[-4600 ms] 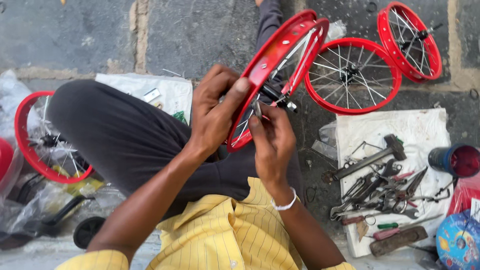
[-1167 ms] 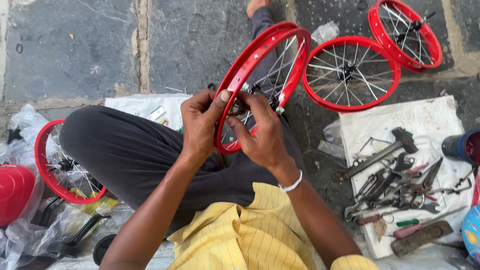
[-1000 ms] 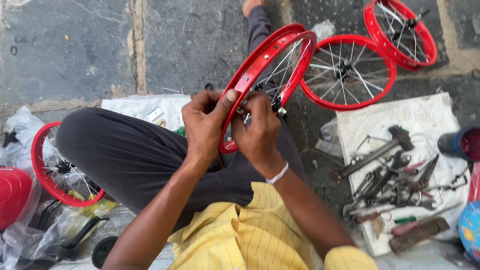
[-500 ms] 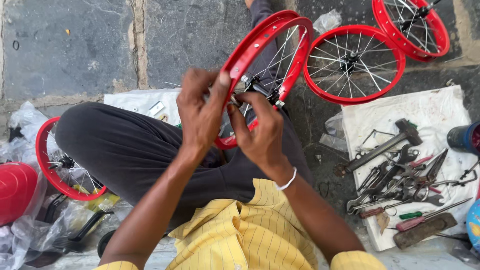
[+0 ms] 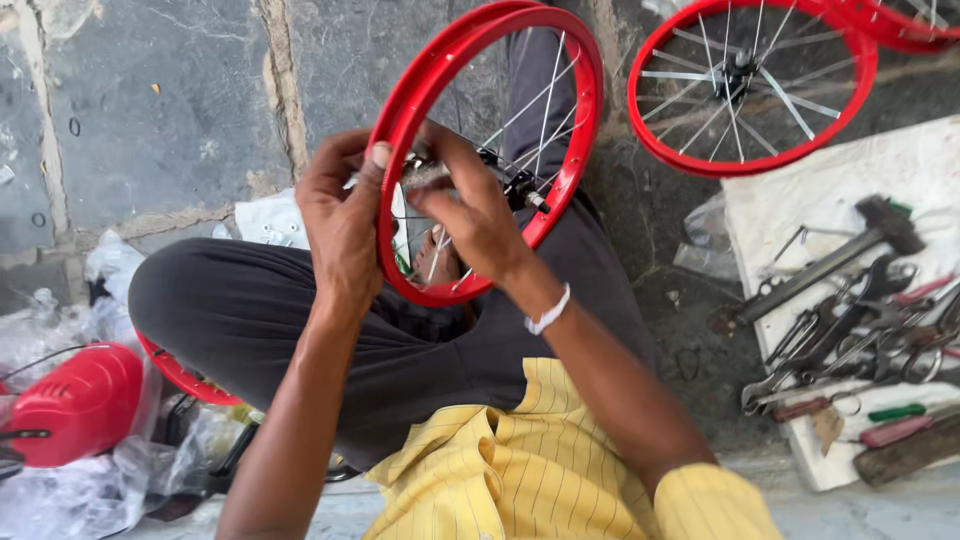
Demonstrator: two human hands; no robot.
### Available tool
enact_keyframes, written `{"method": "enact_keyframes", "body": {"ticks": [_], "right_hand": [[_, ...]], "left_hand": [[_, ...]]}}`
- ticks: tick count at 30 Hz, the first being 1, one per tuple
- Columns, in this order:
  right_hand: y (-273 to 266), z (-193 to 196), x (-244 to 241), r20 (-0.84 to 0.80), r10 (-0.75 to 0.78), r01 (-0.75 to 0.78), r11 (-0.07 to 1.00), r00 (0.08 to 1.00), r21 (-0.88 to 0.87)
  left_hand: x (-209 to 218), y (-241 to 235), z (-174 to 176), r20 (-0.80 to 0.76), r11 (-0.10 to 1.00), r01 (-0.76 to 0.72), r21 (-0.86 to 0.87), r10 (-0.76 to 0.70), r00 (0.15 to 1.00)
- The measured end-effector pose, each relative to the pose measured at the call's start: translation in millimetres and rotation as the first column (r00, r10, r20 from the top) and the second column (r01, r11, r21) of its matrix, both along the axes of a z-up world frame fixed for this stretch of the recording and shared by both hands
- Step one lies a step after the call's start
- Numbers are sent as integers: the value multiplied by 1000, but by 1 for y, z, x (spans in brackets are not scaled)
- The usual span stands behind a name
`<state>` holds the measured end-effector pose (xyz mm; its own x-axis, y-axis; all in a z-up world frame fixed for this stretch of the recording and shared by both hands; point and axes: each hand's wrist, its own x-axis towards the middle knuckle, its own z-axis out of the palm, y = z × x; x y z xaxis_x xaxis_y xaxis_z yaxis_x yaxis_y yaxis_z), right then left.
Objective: The person sits on the ground and manually installs nipples onto the ends of spokes on a red bicycle wheel rim. They repeatedly pick up small metal nipples and screw them onto the spoke tips by hand, working around the circumference of the wheel.
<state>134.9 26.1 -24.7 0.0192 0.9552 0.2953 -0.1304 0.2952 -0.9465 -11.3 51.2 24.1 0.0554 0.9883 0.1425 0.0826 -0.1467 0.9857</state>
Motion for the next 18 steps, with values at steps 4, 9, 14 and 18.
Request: {"method": "enact_keyframes", "body": {"ticks": [4,9,14,18], "right_hand": [[-1,-4,8,-66,48,-49,998,997,-24],[5,8,-5,76,-272,269,962,959,39],[-4,24,6,49,-196,184,964,979,195],[-8,18,10,29,-245,236,955,969,180]], "left_hand": [[2,-3,-5,-13,969,-155,-190,155,988],[16,-5,11,41,977,-100,-191,109,993],[28,-2,26,81,990,-1,-139,12,997],[21,-1,21,79,990,-17,-141,28,996]]}}
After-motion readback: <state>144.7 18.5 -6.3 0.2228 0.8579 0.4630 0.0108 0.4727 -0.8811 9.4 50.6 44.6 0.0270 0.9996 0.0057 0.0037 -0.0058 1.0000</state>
